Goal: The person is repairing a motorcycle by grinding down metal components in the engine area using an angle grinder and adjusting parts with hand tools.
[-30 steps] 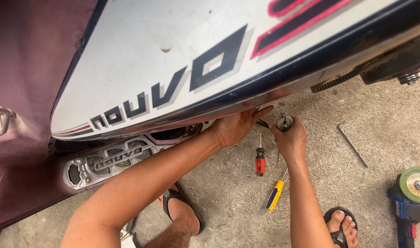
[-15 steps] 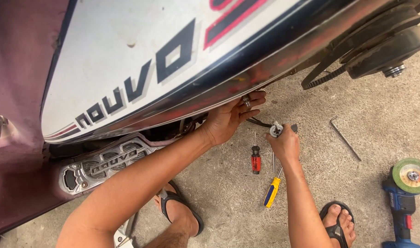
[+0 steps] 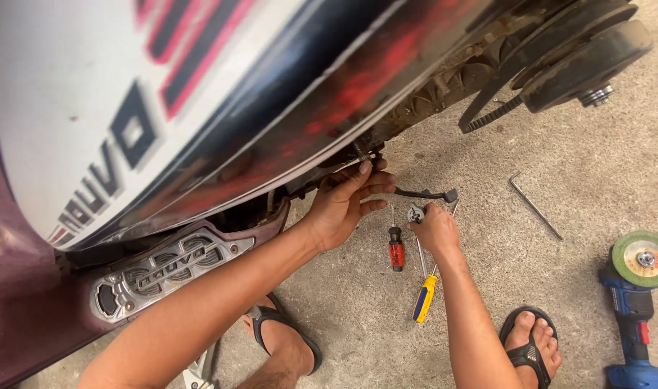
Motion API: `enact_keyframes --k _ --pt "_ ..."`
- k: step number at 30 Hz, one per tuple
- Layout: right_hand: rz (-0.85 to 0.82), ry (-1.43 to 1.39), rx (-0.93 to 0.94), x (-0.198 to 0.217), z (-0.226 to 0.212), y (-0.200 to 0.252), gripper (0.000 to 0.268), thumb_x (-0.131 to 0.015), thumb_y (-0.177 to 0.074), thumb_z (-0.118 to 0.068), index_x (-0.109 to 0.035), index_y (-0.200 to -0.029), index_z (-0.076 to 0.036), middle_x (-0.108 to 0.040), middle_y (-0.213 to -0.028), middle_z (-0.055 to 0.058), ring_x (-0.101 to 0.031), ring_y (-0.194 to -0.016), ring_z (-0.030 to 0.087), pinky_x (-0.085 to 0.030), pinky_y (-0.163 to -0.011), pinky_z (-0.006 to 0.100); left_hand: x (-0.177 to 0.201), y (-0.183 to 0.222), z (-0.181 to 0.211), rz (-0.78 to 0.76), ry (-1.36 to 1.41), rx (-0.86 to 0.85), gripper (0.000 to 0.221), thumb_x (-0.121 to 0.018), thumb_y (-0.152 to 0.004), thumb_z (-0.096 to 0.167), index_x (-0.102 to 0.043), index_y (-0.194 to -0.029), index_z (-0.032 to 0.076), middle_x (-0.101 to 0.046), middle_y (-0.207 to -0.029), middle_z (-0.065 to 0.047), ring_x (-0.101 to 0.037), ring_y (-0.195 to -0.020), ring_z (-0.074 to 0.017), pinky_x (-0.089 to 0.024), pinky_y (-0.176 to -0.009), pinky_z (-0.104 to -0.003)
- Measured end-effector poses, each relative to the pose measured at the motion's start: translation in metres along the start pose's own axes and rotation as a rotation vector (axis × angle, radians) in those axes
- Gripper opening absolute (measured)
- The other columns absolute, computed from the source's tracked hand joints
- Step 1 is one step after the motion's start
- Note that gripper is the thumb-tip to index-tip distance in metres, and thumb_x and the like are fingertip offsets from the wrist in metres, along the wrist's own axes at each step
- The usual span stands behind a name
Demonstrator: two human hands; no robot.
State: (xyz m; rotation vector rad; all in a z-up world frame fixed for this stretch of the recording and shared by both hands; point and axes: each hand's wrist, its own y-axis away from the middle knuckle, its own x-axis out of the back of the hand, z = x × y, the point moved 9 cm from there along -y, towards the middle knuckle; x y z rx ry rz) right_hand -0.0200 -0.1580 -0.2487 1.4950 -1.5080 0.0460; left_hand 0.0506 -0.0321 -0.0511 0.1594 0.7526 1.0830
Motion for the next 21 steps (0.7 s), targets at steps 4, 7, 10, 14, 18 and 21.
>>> enact_keyframes --k 4,7,10,14,18,21 --pt "0.02 -0.023 0.01 -0.011 0.016 -0.015 0.038 -0.072 -0.067 -0.026 -0.063 -0.094 0.0 -0.064 -0.085 0.024 -0.06 -0.089 0.041 -0.049 -0.075 0.049 -0.003 0.005 0.0 0.039 -0.027 0.01 0.031 -0.056 -0.086 0.032 -0.058 -0.106 0.008 -0.067 -0.093 -0.009 -0.064 -0.088 -0.0183 -0.051 -0.07 -0.029" --pt "0.011 0.0 0.034 -0.014 0.018 -0.018 0.035 -0.07 -0.068 -0.025 -0.063 -0.094 -0.002 -0.064 -0.085 0.023 -0.061 -0.088 0.04 -0.05 -0.074 0.047 -0.005 0.006 -0.001 0.044 -0.013 0.019 0.029 -0.056 -0.086 0.03 -0.058 -0.106 0.008 -0.067 -0.092 -0.008 -0.063 -0.087 -0.0182 -0.051 -0.069 -0.029" --pt "-0.01 -0.026 0.04 -0.001 0.009 -0.008 0.035 -0.07 -0.068 -0.026 -0.065 -0.096 -0.005 -0.065 -0.083 0.02 -0.062 -0.086 0.038 -0.05 -0.073 0.045 -0.004 0.005 -0.001 0.044 -0.007 0.024 0.029 -0.056 -0.086 0.03 -0.058 -0.106 0.008 -0.066 -0.091 -0.008 -0.063 -0.087 -0.0182 -0.051 -0.069 -0.029" --pt "-0.096 -0.224 0.016 0.036 -0.017 0.016 0.038 -0.069 -0.068 -0.026 -0.064 -0.1 -0.006 -0.066 -0.087 0.016 -0.061 -0.091 0.035 -0.047 -0.078 0.046 -0.003 0.004 -0.001 0.053 -0.011 0.022 0.027 -0.056 -0.086 0.029 -0.059 -0.104 0.009 -0.066 -0.089 -0.007 -0.063 -0.085 -0.0173 -0.051 -0.067 -0.028" --pt "-0.292 -0.879 0.074 0.072 -0.052 0.04 0.04 -0.066 -0.072 -0.003 -0.05 -0.103 0.016 -0.059 -0.087 0.022 -0.059 -0.068 0.025 -0.052 -0.057 0.031 -0.003 0.003 0.002 0.058 -0.04 0.002 0.025 -0.057 -0.085 0.028 -0.059 -0.102 0.009 -0.066 -0.089 -0.007 -0.062 -0.085 -0.0165 -0.051 -0.066 -0.027" --pt "-0.368 -1.059 0.325 0.102 -0.084 0.058 0.031 -0.07 -0.065 -0.001 -0.056 -0.088 0.012 -0.062 -0.07 0.015 -0.063 -0.054 0.021 -0.055 -0.046 0.031 0.0 0.004 -0.001 0.061 -0.162 -0.015 0.029 -0.056 -0.085 0.033 -0.06 -0.102 0.009 -0.066 -0.091 -0.007 -0.061 -0.087 -0.0164 -0.049 -0.067 -0.027"
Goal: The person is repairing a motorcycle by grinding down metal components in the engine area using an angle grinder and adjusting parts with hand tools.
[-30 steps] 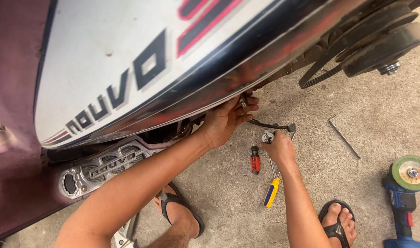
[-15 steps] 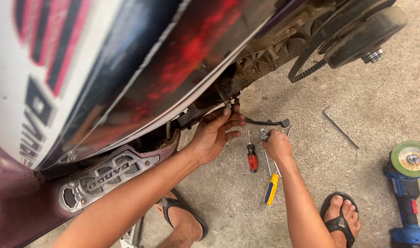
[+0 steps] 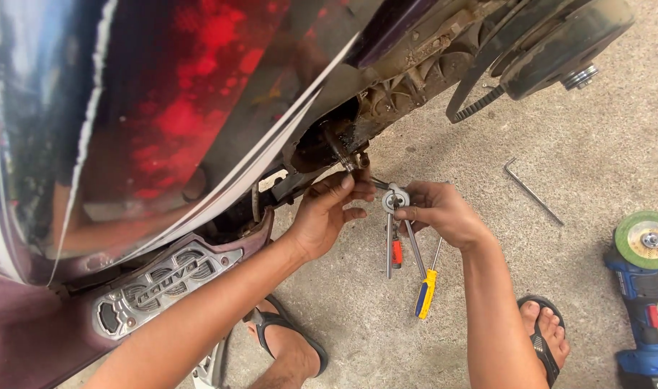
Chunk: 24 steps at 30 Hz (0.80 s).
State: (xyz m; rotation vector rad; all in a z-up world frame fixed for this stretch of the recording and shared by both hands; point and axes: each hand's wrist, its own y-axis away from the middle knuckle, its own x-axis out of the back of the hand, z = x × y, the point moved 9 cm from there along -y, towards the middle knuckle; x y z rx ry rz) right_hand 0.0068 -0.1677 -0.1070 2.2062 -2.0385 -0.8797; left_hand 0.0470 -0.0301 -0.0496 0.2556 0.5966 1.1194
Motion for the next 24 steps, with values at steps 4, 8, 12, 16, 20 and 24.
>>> enact_keyframes --k 4,8,12,16,20,24 --pt "-0.087 -0.03 0.141 -0.011 -0.042 0.018 0.029 -0.073 -0.06 0.002 -0.058 -0.083 0.013 -0.061 -0.063 0.017 -0.064 -0.05 0.023 -0.058 -0.045 0.034 -0.005 0.009 0.012 0.042 -0.34 -0.09 0.031 -0.063 -0.081 0.031 -0.06 -0.102 0.007 -0.065 -0.094 -0.007 -0.058 -0.088 -0.0155 -0.048 -0.07 -0.027" --pt "-0.146 0.022 0.321 -0.025 -0.078 0.041 0.027 -0.071 -0.059 0.006 -0.06 -0.082 0.013 -0.064 -0.066 0.022 -0.067 -0.055 0.026 -0.061 -0.05 0.038 -0.027 0.027 0.002 -0.225 -0.454 -0.033 0.036 -0.061 -0.082 0.028 -0.057 -0.104 0.0 -0.062 -0.094 -0.019 -0.059 -0.088 -0.0276 -0.05 -0.076 -0.038" --pt "-0.102 0.001 0.412 -0.035 -0.102 0.056 0.028 -0.067 -0.062 0.01 -0.059 -0.088 0.013 -0.064 -0.073 0.022 -0.068 -0.068 0.027 -0.06 -0.061 0.038 -0.072 0.06 -0.006 -0.425 -0.493 0.136 0.03 -0.061 -0.082 0.02 -0.057 -0.104 0.0 -0.062 -0.085 -0.015 -0.06 -0.072 -0.0138 -0.05 -0.066 -0.021" --pt "-0.025 0.143 0.414 -0.038 -0.098 0.052 0.028 -0.065 -0.065 0.009 -0.059 -0.092 0.014 -0.065 -0.077 0.026 -0.069 -0.072 0.031 -0.059 -0.063 0.039 -0.052 0.058 -0.026 -0.379 -0.442 0.096 0.026 -0.055 -0.088 0.019 -0.057 -0.099 -0.005 -0.062 -0.087 -0.021 -0.063 -0.082 -0.0266 -0.052 -0.069 -0.033" --pt "0.032 0.077 0.373 -0.041 -0.078 0.032 0.034 -0.063 -0.071 0.006 -0.052 -0.102 0.016 -0.062 -0.088 0.029 -0.066 -0.081 0.033 -0.057 -0.067 0.041 -0.019 0.043 -0.007 -0.096 -0.876 -0.091 0.025 -0.054 -0.089 0.022 -0.062 -0.101 0.002 -0.065 -0.075 -0.016 -0.064 -0.066 -0.0203 -0.052 -0.052 -0.025" --pt "0.066 -0.132 0.337 -0.047 -0.057 0.013 0.039 -0.06 -0.075 0.006 -0.047 -0.111 0.014 -0.06 -0.095 0.027 -0.063 -0.087 0.032 -0.056 -0.068 0.042 0.007 0.041 0.017 0.16 -1.195 -0.283 0.019 -0.056 -0.086 0.025 -0.067 -0.087 0.01 -0.064 -0.059 -0.008 -0.064 -0.058 -0.0185 -0.05 -0.051 -0.028"
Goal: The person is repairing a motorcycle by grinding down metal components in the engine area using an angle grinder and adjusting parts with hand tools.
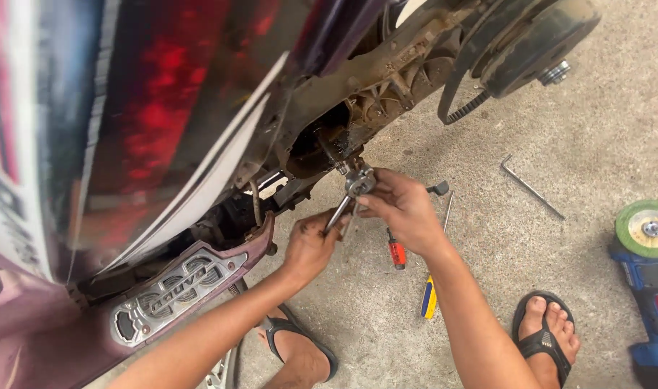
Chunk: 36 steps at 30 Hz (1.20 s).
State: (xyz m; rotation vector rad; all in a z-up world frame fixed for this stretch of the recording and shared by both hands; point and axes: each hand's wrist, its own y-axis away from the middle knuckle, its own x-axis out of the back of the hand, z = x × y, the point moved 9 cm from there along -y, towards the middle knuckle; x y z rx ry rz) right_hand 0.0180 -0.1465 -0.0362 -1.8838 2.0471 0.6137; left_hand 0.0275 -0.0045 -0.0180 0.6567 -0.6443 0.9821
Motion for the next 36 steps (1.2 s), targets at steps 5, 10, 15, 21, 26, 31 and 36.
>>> enact_keyframes --k 5,10,15,21,26,31,36 --pt "0.028 -0.05 0.023 -0.009 0.006 -0.007 0.039 -0.059 -0.077 0.005 -0.047 -0.113 0.011 -0.06 -0.097 0.024 -0.062 -0.089 0.03 -0.055 -0.072 0.044 0.023 0.0 0.018 0.127 -0.178 -0.015 0.026 -0.056 -0.087 0.027 -0.063 -0.074 0.006 -0.06 -0.063 -0.01 -0.061 -0.059 -0.0251 -0.047 -0.051 -0.032" --pt "0.08 -0.079 0.014 -0.009 0.012 -0.012 0.041 -0.061 -0.077 0.002 -0.047 -0.115 0.006 -0.061 -0.096 0.021 -0.063 -0.085 0.024 -0.056 -0.072 0.039 0.025 0.002 0.005 0.143 -0.054 0.118 0.033 -0.054 -0.088 0.027 -0.062 -0.061 0.008 -0.062 -0.055 -0.006 -0.053 -0.051 -0.0184 -0.043 -0.051 -0.03" --pt "0.089 -0.08 0.047 -0.007 0.012 -0.012 0.045 -0.063 -0.077 0.0 -0.046 -0.117 0.007 -0.061 -0.095 0.023 -0.063 -0.085 0.025 -0.057 -0.069 0.039 0.022 0.002 -0.005 0.117 -0.131 0.206 0.035 -0.051 -0.087 0.033 -0.064 -0.06 0.015 -0.059 -0.048 -0.003 -0.05 -0.045 -0.0167 -0.04 -0.049 -0.027" --pt "0.077 -0.062 0.079 -0.001 0.002 -0.01 0.047 -0.064 -0.076 -0.001 -0.044 -0.116 0.013 -0.057 -0.098 0.032 -0.062 -0.087 0.035 -0.056 -0.069 0.044 0.013 -0.004 -0.006 0.057 -0.07 0.259 0.027 -0.048 -0.09 0.027 -0.07 -0.084 0.013 -0.07 -0.084 -0.004 -0.065 -0.069 -0.0194 -0.051 -0.064 -0.032" --pt "0.155 0.03 0.122 0.004 0.004 -0.01 0.045 -0.067 -0.074 -0.003 -0.048 -0.114 0.008 -0.061 -0.094 0.025 -0.065 -0.081 0.03 -0.058 -0.066 0.039 0.007 -0.013 0.006 0.03 0.058 0.294 0.027 -0.048 -0.09 0.02 -0.068 -0.086 0.003 -0.067 -0.09 -0.017 -0.064 -0.086 -0.0305 -0.052 -0.07 -0.037" --pt "0.182 0.003 0.178 0.0 0.002 -0.012 0.044 -0.066 -0.075 -0.002 -0.05 -0.115 0.007 -0.059 -0.1 0.028 -0.063 -0.085 0.033 -0.057 -0.067 0.039 0.005 -0.021 -0.014 0.066 -0.025 0.252 0.033 -0.046 -0.091 0.028 -0.065 -0.09 0.001 -0.065 -0.081 -0.018 -0.062 -0.085 -0.0288 -0.05 -0.069 -0.041" --pt "0.187 0.29 0.254 -0.01 -0.015 -0.004 0.065 -0.072 -0.071 -0.015 -0.041 -0.123 0.006 -0.054 -0.109 0.03 -0.058 -0.094 0.042 -0.052 -0.076 0.046 -0.005 -0.032 -0.031 0.096 -0.005 -0.054 0.026 -0.049 -0.082 0.006 -0.06 -0.105 0.0 -0.063 -0.097 -0.021 -0.059 -0.092 -0.0338 -0.046 -0.072 -0.043"
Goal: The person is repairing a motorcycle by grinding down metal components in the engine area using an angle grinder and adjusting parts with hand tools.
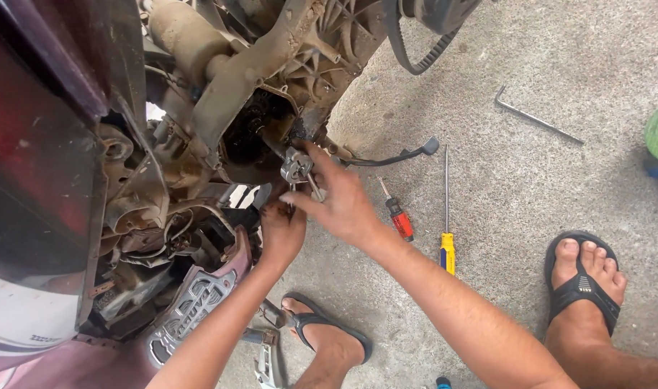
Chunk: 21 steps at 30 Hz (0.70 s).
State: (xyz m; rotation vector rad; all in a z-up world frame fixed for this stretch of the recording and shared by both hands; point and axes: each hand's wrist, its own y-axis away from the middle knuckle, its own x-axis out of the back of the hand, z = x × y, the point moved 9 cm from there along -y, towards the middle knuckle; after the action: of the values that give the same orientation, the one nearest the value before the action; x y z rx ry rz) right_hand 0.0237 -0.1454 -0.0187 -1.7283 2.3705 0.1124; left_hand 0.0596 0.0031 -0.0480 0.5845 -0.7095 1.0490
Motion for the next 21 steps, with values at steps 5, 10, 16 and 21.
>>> enact_keyframes --k 5,10,16,21 --pt "0.126 0.122 -0.146 -0.006 0.01 0.005 0.057 -0.07 -0.071 -0.015 -0.043 -0.115 0.008 -0.059 -0.096 0.029 -0.061 -0.085 0.042 -0.054 -0.069 0.046 0.0 -0.001 -0.011 0.01 -0.009 0.008 0.025 -0.05 -0.082 0.006 -0.06 -0.104 -0.001 -0.063 -0.096 -0.021 -0.059 -0.091 -0.0341 -0.046 -0.072 -0.043" --pt "0.139 0.273 -0.179 -0.011 0.026 0.001 0.043 -0.068 -0.073 -0.025 -0.05 -0.099 0.004 -0.062 -0.079 0.021 -0.064 -0.072 0.037 -0.054 -0.055 0.04 0.0 -0.001 -0.02 0.024 -0.019 0.015 0.023 -0.051 -0.082 0.006 -0.059 -0.103 -0.001 -0.062 -0.094 -0.02 -0.059 -0.09 -0.0345 -0.046 -0.071 -0.043" --pt "0.093 0.194 -0.102 -0.012 0.026 -0.003 0.028 -0.063 -0.075 -0.02 -0.052 -0.084 0.004 -0.059 -0.068 0.018 -0.065 -0.063 0.034 -0.053 -0.049 0.04 0.004 0.003 -0.036 0.057 -0.025 0.033 0.022 -0.053 -0.082 0.006 -0.059 -0.102 -0.001 -0.061 -0.092 -0.02 -0.059 -0.089 -0.0349 -0.046 -0.071 -0.042" --pt "0.024 0.108 -0.025 -0.006 0.011 -0.007 0.027 -0.064 -0.073 -0.018 -0.052 -0.081 0.005 -0.06 -0.066 0.021 -0.064 -0.069 0.039 -0.052 -0.051 0.042 0.009 0.003 -0.068 0.084 -0.03 0.041 0.021 -0.054 -0.082 0.006 -0.058 -0.101 -0.001 -0.061 -0.09 -0.02 -0.059 -0.089 -0.0352 -0.046 -0.07 -0.042"
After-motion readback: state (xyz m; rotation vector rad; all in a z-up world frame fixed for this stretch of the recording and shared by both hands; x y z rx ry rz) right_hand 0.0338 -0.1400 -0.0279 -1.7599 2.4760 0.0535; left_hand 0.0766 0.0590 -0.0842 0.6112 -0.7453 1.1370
